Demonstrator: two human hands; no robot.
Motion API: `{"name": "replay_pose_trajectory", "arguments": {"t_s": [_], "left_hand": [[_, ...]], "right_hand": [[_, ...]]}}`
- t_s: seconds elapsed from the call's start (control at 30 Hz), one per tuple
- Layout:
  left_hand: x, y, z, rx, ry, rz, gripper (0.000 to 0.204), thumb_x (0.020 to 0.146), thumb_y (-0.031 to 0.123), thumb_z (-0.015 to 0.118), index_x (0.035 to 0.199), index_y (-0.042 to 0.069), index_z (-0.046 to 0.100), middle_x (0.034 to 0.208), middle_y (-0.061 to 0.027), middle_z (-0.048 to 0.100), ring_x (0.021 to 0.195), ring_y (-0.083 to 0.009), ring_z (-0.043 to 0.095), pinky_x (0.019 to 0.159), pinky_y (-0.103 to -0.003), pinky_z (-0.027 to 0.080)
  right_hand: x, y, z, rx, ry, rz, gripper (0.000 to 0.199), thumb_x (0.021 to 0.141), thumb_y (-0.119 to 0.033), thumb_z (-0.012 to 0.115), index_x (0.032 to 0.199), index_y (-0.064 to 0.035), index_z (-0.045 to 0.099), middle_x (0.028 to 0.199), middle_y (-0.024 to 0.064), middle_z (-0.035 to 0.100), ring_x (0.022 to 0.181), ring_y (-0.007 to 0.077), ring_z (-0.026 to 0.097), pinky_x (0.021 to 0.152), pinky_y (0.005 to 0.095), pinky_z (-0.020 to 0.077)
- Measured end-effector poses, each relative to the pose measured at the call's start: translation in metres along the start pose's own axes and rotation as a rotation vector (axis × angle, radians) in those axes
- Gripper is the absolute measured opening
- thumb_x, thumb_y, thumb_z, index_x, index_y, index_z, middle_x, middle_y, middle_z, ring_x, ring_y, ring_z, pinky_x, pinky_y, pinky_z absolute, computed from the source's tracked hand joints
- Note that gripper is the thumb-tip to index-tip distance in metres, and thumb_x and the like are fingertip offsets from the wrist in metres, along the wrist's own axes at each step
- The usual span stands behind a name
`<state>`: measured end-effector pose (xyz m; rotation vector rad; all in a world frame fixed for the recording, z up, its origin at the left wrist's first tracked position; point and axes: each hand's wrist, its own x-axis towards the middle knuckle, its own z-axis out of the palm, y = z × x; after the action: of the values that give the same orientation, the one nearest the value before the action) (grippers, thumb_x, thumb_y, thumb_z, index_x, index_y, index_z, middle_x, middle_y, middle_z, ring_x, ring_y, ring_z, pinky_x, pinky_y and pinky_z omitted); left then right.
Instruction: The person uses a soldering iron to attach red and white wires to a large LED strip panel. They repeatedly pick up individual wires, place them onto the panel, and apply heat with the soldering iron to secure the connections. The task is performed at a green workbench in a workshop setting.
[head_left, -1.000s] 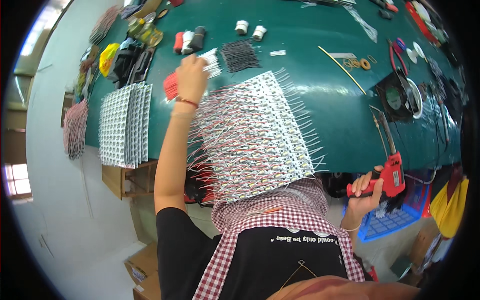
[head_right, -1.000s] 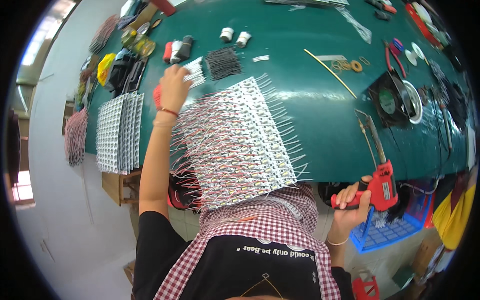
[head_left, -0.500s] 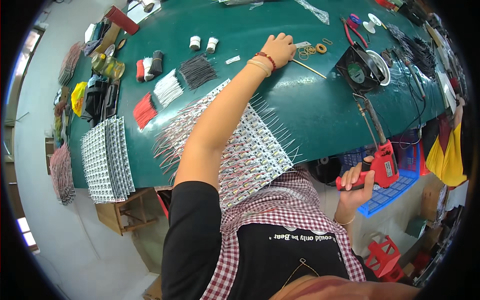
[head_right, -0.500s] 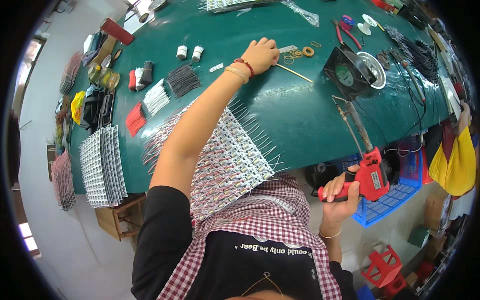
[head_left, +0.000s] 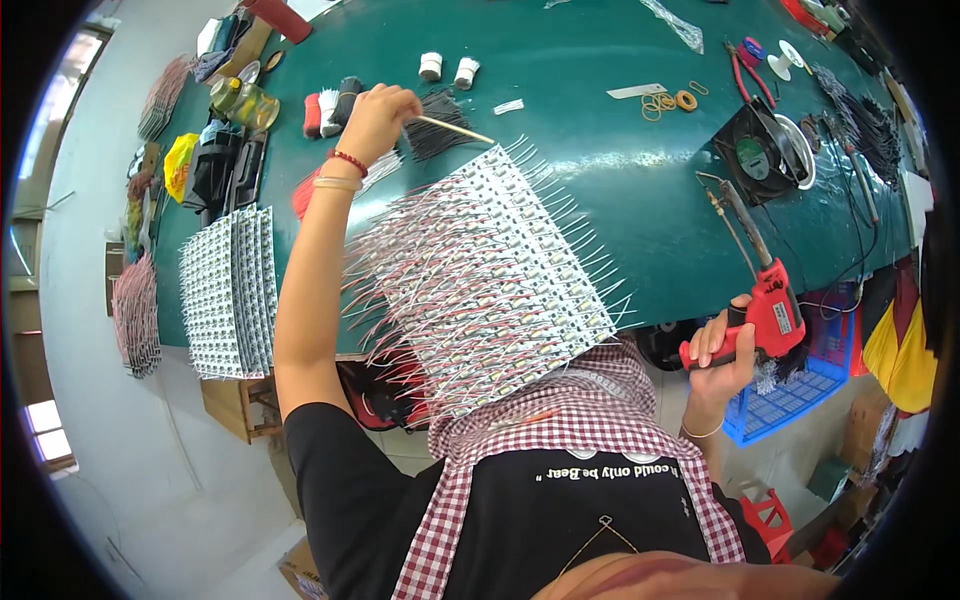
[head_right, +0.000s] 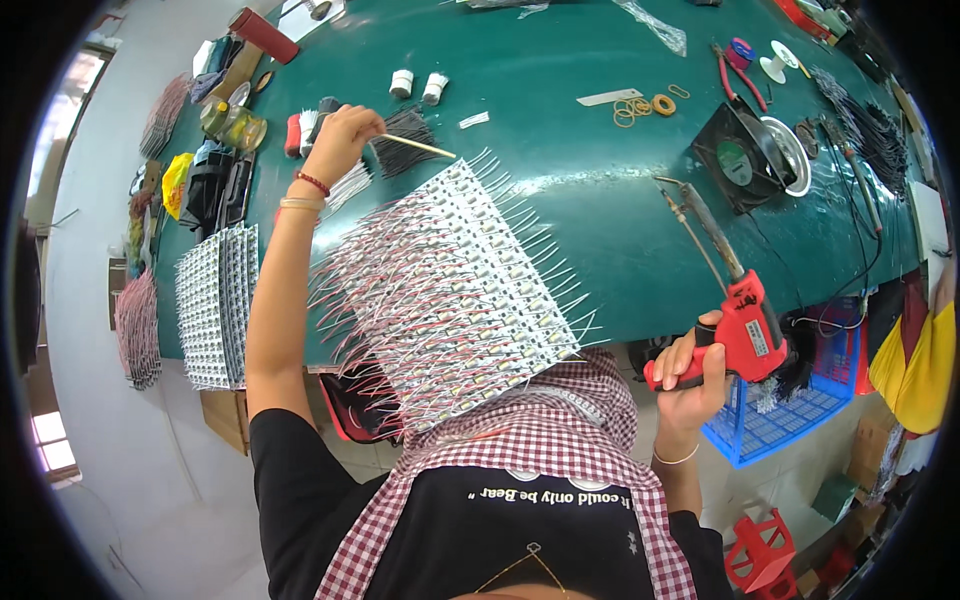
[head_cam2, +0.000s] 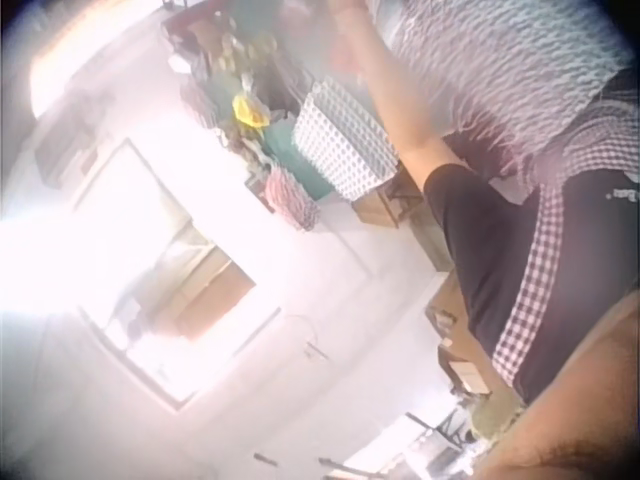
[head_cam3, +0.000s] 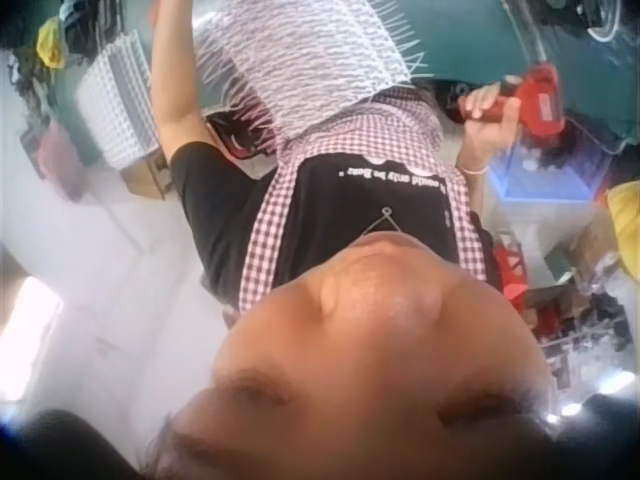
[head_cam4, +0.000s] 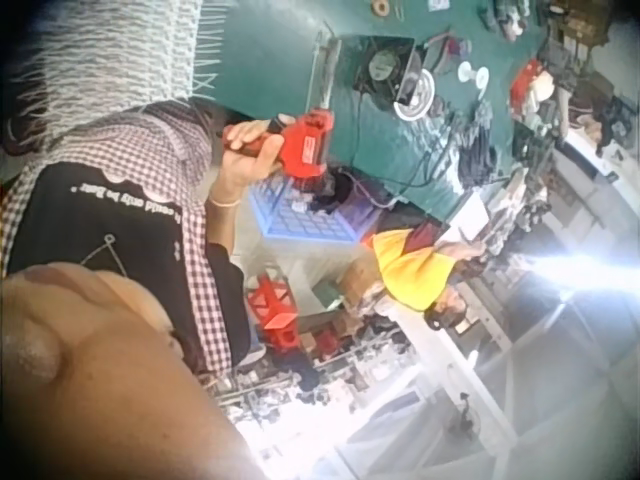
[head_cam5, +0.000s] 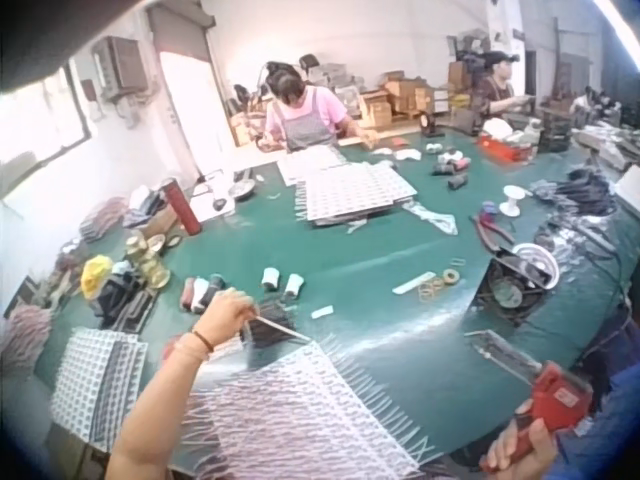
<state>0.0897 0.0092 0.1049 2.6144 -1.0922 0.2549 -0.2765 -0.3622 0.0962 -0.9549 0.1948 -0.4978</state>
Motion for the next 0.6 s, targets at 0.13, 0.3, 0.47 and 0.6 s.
{"name": "replay_pose_trajectory", "arguments": {"t_s": [0.13,0.3,0.47,0.6], "left_hand": [[-0.011,0.002,0.01,0.005,0.039,0.003,0.008,0.086,0.004,0.059,0.084,0.01,0.064,0.079,-0.0043,0.06,0.083,-0.0262,0.054,0.076,-0.038,0.04],[-0.005,-0.002,0.019,-0.016,0.038,0.009,0.009,0.085,0.007,0.059,0.084,0.013,0.066,0.08,-0.0017,0.061,0.087,-0.0241,0.055,0.079,-0.038,0.041],[0.0,-0.002,0.024,-0.048,0.013,0.015,0.009,0.085,0.006,0.059,0.084,0.012,0.066,0.08,-0.0016,0.061,0.086,-0.0242,0.055,0.079,-0.037,0.04],[0.003,-0.003,0.022,-0.046,0.009,0.004,0.006,0.086,0.005,0.06,0.085,0.009,0.065,0.081,-0.0034,0.062,0.084,-0.0254,0.054,0.077,-0.038,0.041]], "right_hand": [[0.002,0.002,0.011,-0.011,-0.099,0.034,0.038,0.103,-0.033,0.045,0.124,-0.0014,0.041,0.064,0.0027,0.047,0.044,0.0094,0.041,0.045,0.0252,0.0415],[0.0,0.002,0.019,-0.038,-0.005,0.048,0.041,0.1,-0.035,0.048,0.12,-0.0002,0.043,0.062,0.0038,0.048,0.041,0.0098,0.041,0.04,0.0259,0.04],[-0.002,0.0,0.017,-0.057,0.009,0.034,0.04,0.1,-0.034,0.048,0.121,-0.0003,0.042,0.063,0.0036,0.049,0.041,0.0095,0.041,0.041,0.0256,0.0407],[-0.004,-0.003,0.02,-0.046,0.016,0.031,0.04,0.1,-0.034,0.048,0.121,-0.0002,0.042,0.063,0.0034,0.049,0.042,0.0096,0.041,0.041,0.0258,0.0411]]}}
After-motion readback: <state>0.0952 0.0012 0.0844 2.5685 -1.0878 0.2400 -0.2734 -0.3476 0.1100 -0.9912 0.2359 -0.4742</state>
